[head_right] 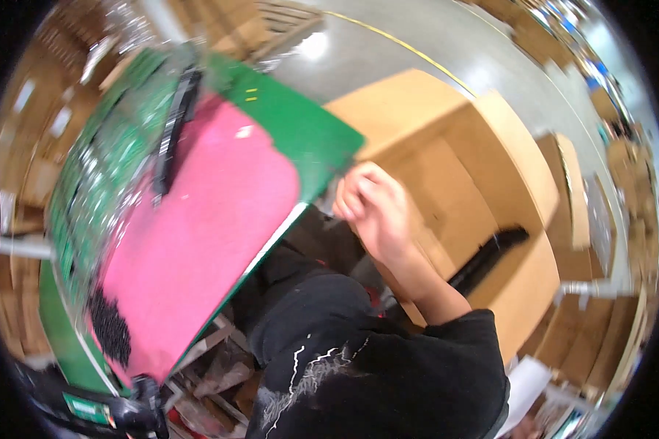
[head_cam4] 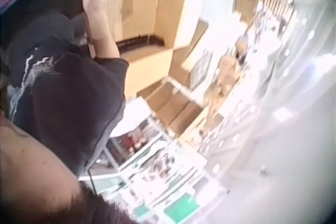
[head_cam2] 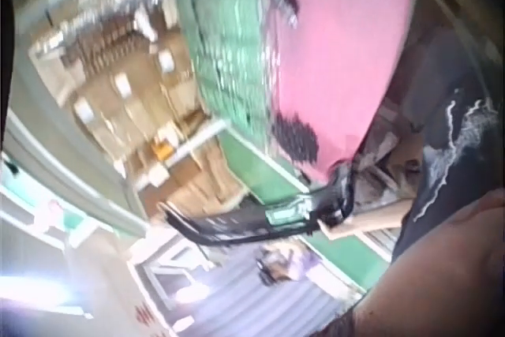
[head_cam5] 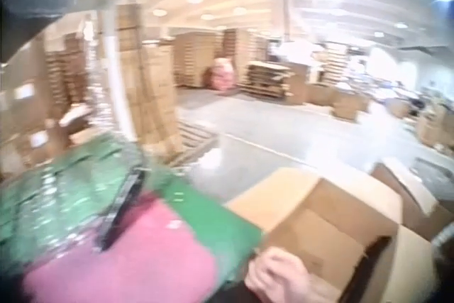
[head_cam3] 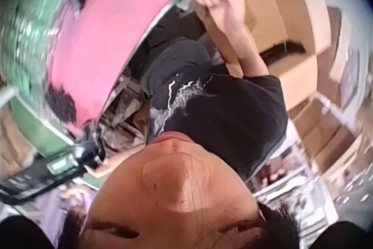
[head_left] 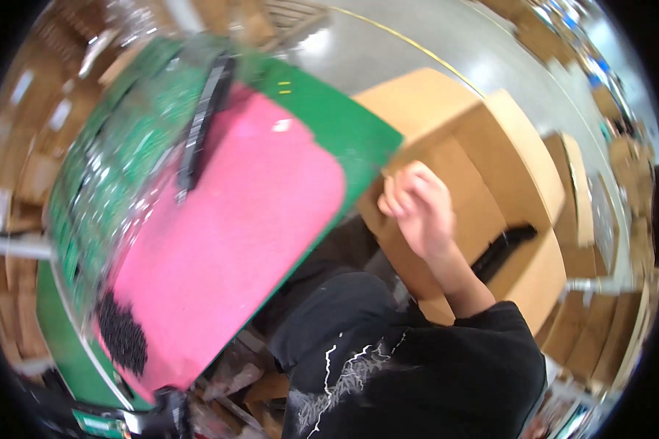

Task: Assembling circuit boards into plastic housings and securing them with screws using an electric screwdriver.

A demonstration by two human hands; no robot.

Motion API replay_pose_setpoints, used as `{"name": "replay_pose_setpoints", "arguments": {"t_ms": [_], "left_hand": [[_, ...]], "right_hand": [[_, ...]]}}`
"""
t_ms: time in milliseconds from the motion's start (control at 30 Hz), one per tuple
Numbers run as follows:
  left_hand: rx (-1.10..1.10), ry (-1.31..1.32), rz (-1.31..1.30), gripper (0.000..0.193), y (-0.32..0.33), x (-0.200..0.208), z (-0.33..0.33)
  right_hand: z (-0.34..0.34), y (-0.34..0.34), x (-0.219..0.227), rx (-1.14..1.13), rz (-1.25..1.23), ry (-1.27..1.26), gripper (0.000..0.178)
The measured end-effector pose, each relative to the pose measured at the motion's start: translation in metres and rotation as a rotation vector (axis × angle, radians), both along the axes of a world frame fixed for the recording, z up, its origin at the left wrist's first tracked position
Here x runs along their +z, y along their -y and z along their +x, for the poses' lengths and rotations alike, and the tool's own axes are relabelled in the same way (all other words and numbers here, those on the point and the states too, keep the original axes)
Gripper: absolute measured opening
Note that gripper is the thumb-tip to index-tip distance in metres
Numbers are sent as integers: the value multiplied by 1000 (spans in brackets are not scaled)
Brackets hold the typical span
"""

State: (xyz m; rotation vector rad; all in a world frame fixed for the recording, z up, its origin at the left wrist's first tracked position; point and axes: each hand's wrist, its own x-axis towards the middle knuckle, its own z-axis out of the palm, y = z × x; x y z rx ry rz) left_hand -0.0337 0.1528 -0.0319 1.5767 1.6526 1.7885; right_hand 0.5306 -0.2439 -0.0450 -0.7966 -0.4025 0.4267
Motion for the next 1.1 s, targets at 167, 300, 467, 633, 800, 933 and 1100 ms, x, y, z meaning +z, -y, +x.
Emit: {"name": "replay_pose_setpoints", "arguments": {"t_ms": [167, 300, 467, 633, 800, 933, 1100], "left_hand": [[-404, -67, -64, 33, -150, -53, 43], [-478, -118, -32, 37, -200, -55, -8], [-346, -160, 93, 42, -146, -16, -150], [435, -1147, 24, 64, -62, 5, -180], [179, 341, 98, 26, -2, -15, -50], [-318, 323, 126, 13, -7, 54, 26], [-544, 301, 226, 8, -6, 74, 136]], "right_hand": [[46, 107, -188, -815, -1087, 131, 31], [26, 208, -254, -861, -2155, -436, 66], [-56, 331, -295, -372, -2104, -969, 69], [-69, 379, -440, -166, -2506, -760, 79], [22, 490, -452, -95, -1669, -473, 17], [44, 364, -404, -302, -1109, -1048, 18], [123, 317, -275, -120, 292, -772, 35]]}}
